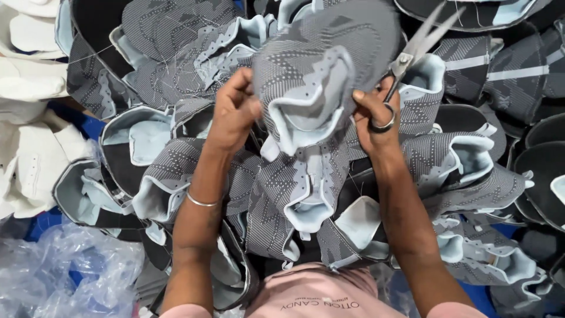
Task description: Trimming excess material from shoe upper components with scissors.
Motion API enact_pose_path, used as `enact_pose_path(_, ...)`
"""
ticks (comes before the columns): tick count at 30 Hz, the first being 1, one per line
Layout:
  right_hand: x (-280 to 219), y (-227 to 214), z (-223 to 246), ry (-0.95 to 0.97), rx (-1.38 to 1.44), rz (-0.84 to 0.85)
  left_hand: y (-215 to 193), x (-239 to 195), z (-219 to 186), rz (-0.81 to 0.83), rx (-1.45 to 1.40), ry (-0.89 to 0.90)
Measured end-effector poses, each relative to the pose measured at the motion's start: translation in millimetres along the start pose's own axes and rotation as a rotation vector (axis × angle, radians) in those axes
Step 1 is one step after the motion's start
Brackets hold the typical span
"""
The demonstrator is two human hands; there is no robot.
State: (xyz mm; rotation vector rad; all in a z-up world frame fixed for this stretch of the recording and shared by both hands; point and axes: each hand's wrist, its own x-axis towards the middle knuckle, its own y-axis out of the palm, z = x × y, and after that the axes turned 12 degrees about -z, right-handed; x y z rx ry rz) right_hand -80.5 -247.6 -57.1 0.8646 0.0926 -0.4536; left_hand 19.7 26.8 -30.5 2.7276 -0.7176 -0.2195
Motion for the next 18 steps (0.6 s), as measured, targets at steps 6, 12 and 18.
enact_pose_path(6,-2,0,-11,-0.148,-0.383,-0.027,19,-4,-24,-0.066,-0.352,0.155)
enact_pose_path(12,-10,16,-10,-0.026,-0.409,0.02,7,-4,6,-0.015,0.057,0.219)
enact_pose_path(18,-22,30,-4,-0.418,-0.923,0.057,20,-7,-20,-0.104,0.494,0.417)
